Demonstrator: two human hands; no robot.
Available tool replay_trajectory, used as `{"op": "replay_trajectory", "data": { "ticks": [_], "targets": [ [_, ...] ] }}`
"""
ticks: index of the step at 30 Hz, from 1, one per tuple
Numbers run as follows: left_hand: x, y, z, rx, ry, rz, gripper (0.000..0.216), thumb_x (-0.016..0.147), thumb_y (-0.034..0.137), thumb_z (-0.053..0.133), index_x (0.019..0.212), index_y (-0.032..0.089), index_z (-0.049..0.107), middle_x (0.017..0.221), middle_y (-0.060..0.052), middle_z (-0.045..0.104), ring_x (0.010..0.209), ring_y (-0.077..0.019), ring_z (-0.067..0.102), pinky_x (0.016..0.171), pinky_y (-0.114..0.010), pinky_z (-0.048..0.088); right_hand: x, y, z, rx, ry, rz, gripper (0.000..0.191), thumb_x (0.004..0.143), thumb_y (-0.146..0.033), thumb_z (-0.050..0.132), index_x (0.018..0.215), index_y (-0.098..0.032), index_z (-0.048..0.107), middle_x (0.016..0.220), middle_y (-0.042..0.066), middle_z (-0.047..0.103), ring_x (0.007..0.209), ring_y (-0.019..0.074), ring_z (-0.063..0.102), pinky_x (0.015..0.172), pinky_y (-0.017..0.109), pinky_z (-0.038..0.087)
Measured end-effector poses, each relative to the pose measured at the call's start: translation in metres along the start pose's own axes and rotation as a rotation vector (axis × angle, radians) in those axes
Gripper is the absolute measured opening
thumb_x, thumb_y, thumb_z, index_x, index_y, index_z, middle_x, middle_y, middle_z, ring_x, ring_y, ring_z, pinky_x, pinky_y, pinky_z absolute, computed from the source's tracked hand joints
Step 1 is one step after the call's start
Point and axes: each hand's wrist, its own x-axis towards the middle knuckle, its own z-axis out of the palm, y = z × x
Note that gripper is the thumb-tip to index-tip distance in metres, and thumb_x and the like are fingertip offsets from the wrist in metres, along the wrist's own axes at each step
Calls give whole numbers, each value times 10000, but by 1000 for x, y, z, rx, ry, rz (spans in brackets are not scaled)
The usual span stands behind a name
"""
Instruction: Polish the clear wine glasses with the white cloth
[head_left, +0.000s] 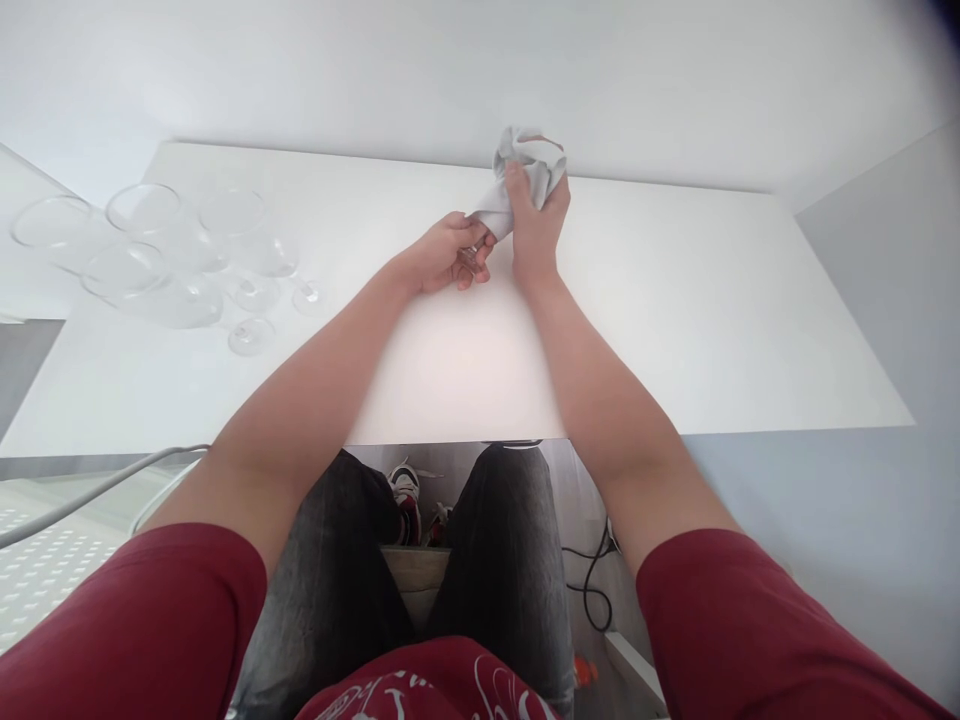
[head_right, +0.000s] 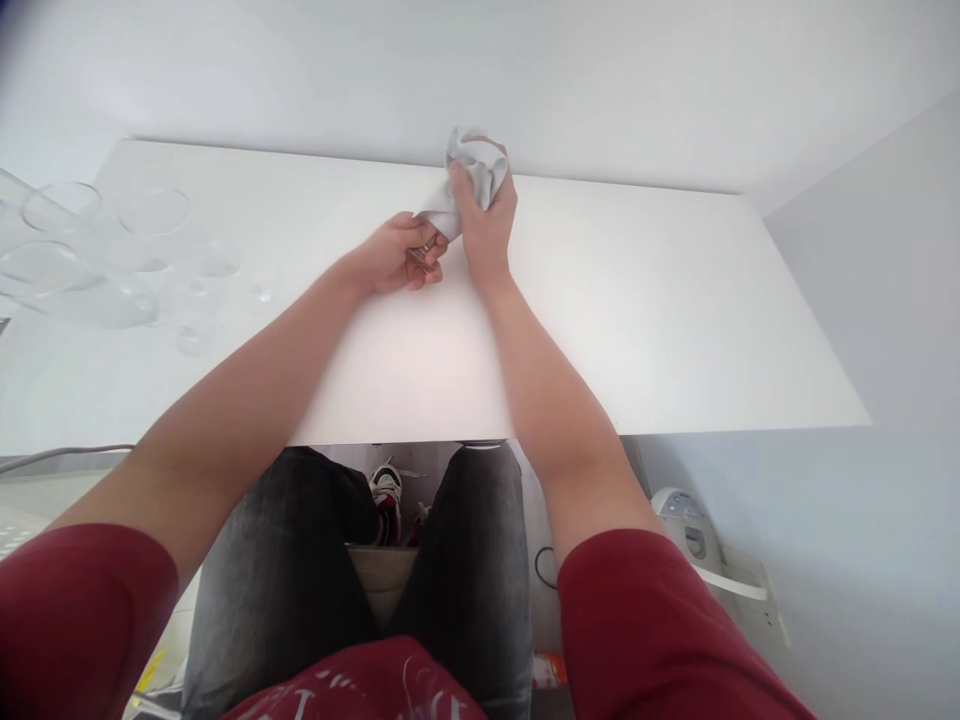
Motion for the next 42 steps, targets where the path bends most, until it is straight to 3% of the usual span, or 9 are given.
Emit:
{"op": "replay_trajectory", "data": {
  "ticks": [2, 7, 12, 19, 25, 29, 35, 39, 42],
  "targets": [
    [-3, 1, 0, -8, -34, -24, 221, 977, 366, 621, 849, 194, 566, 655, 31, 537, 529, -127, 645, 421, -195, 437, 1, 1, -2, 82, 1, 2, 244, 859, -509, 766, 999, -337, 664, 1024, -60, 705, 1035, 174, 616, 1003, 317, 510],
    [-10, 7, -3, -15, -147, -55, 284, 935, 412, 707, 798, 195, 583, 643, -5, 563, 476, -148, 605, 372, -259, 416, 10, 7, -12, 465, -96, 283, 350, 768, -621, 788, 934, -341, 658, 977, -40, 736, 1147, 246, 629, 994, 404, 532],
    [-11, 7, -4, -35, -116, 19, 286, 971, 404, 660, 781, 204, 585, 633, -3, 566, 441, -129, 550, 400, -286, 438, 9, -9, -11, 604, -225, 441, 534, 747, -828, 680, 900, -317, 645, 948, 1, 746, 1177, 289, 621, 904, 439, 529],
    [-6, 8, -3, -21, -23, 78, 364, 1013, 489, 614, 798, 201, 555, 559, 31, 479, 439, -125, 583, 393, -251, 421, 0, -14, -7, 391, -248, 413, 755, 730, -984, 541, 1041, -307, 665, 905, 18, 726, 1044, 272, 683, 820, 437, 567],
    [-2, 5, 3, -16, 54, 60, 300, 1018, 405, 596, 802, 202, 543, 564, 39, 494, 479, -136, 638, 399, -211, 420, -13, -16, 7, 88, -60, 305, 533, 666, -685, 832, 1036, -372, 609, 895, -1, 712, 1007, 307, 711, 709, 447, 608],
    [-4, 5, 5, 1, 15, 1, 276, 1007, 333, 596, 773, 194, 550, 589, 26, 534, 465, -136, 621, 423, -240, 445, -15, -21, 8, -81, 26, 89, 440, 714, -428, 839, 1082, -405, 597, 1023, -46, 720, 1147, 249, 649, 911, 400, 595],
    [-8, 7, -3, 9, -102, -48, 342, 961, 456, 687, 758, 199, 588, 594, -9, 573, 448, -161, 590, 408, -291, 442, 5, 8, -6, 193, -54, 299, 400, 694, -643, 822, 802, -349, 573, 747, -39, 671, 1127, 256, 601, 916, 417, 553],
    [-10, 6, -6, 8, -115, -37, 326, 952, 450, 703, 777, 190, 614, 623, -23, 600, 481, -185, 631, 435, -322, 476, 10, 9, -11, 413, -169, 383, 395, 711, -653, 773, 882, -316, 658, 933, -15, 748, 1038, 258, 672, 838, 432, 580],
    [-8, 6, -5, 4, -35, 25, 334, 988, 462, 658, 804, 187, 612, 640, -18, 598, 547, -202, 682, 476, -317, 502, 3, -5, -4, 441, -228, 452, 576, 669, -821, 725, 951, -322, 673, 889, -3, 764, 1019, 285, 698, 809, 456, 603]
  ]
}}
